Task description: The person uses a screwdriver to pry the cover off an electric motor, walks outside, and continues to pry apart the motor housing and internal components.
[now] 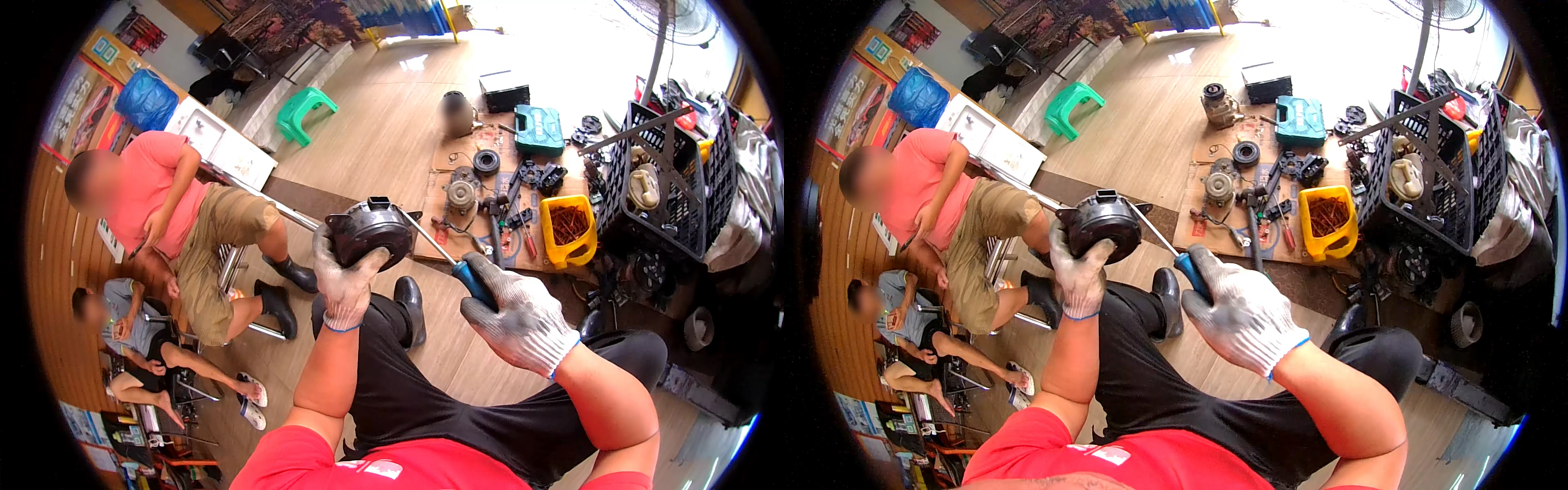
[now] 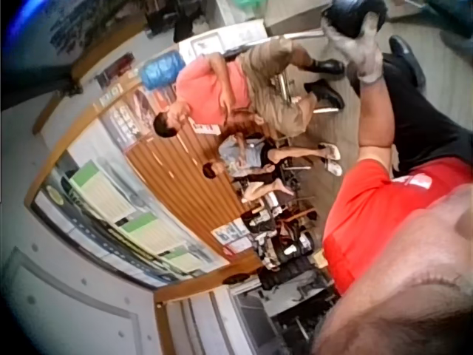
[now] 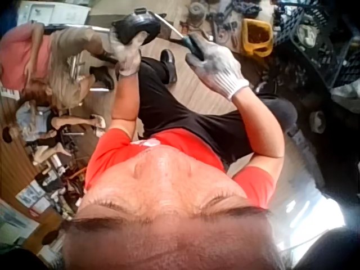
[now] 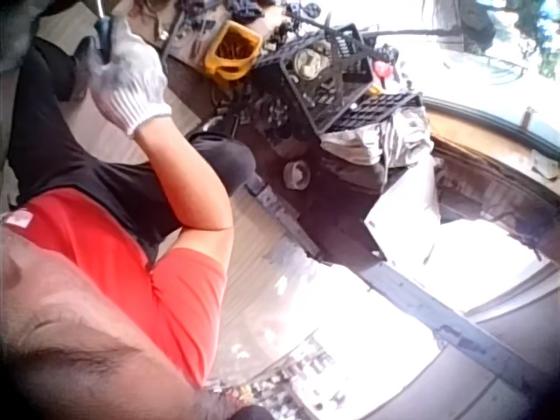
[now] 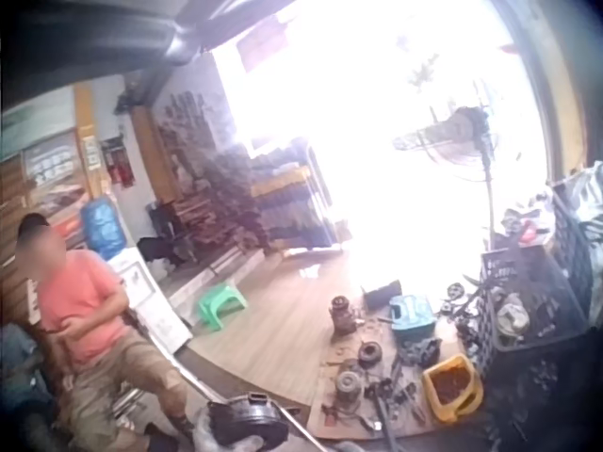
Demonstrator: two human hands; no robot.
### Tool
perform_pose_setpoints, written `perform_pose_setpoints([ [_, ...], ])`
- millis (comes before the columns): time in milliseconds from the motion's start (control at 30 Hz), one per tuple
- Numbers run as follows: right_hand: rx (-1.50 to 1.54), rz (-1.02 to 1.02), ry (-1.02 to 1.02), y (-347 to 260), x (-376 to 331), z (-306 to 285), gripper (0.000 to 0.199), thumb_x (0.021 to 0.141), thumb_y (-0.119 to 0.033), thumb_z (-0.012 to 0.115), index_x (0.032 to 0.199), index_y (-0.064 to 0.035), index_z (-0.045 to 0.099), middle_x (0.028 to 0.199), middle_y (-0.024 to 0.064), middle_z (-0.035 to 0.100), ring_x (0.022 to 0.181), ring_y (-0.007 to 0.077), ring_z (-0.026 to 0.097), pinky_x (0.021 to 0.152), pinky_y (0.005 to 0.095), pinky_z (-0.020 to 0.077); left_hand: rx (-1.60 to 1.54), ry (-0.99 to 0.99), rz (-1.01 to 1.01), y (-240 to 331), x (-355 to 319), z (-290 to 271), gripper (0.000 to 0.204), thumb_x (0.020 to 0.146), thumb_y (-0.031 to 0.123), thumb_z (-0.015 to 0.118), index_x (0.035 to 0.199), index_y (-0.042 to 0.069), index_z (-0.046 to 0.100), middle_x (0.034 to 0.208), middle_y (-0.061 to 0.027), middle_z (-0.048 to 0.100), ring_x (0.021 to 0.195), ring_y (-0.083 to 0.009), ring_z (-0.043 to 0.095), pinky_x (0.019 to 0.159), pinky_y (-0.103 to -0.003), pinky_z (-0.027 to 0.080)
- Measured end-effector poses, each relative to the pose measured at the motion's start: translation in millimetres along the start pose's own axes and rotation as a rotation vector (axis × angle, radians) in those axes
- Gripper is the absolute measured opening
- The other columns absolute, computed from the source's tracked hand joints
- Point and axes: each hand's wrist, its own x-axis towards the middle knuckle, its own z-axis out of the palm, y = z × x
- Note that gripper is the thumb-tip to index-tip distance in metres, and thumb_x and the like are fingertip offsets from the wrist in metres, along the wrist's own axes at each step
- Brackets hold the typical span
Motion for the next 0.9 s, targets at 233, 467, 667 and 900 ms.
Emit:
perform_pose_setpoints([
  [233,-0.118,-0.006,0.094,14,-1,28,0.038,0.096,-0.029,0.064,0.126,-0.0064,0.055,0.100,0.0219,0.071,0.091,0.0428,0.071,0.076,0.0515,0.0559,0.312,-0.028,0.117,-2,-2,8,0.069,0.066,-0.003,0.091,0.125,-0.002,0.055,0.116,-0.0140,0.068,0.104,-0.0206,0.070,0.093,-0.036,0.060],
  [467,-0.350,-0.139,0.008,7,-3,-10,0.052,0.093,-0.028,0.071,0.138,-0.0092,0.053,0.091,0.0154,0.068,0.078,0.0371,0.071,0.065,0.0480,0.0556,0.565,-0.163,-0.019,6,3,-8,0.070,0.066,0.005,0.091,0.127,-0.005,0.058,0.114,-0.0136,0.071,0.102,-0.0220,0.072,0.094,-0.035,0.058],
  [667,-0.448,-0.181,0.000,5,-9,-17,0.052,0.089,-0.022,0.073,0.136,-0.0087,0.055,0.088,0.0139,0.068,0.078,0.0335,0.072,0.063,0.0452,0.0553,0.687,-0.280,0.056,9,-6,-7,0.073,0.061,0.010,0.094,0.124,-0.003,0.060,0.113,-0.0141,0.070,0.103,-0.0226,0.071,0.094,-0.036,0.057],
  [900,-0.516,-0.176,0.034,2,-15,-18,0.044,0.092,-0.021,0.067,0.134,-0.0083,0.060,0.083,0.0132,0.066,0.070,0.0318,0.071,0.058,0.0439,0.0541,0.741,-0.303,0.117,7,-10,-10,0.074,0.060,0.018,0.099,0.121,0.001,0.062,0.110,-0.0142,0.071,0.101,-0.0255,0.072,0.092,-0.038,0.058],
])
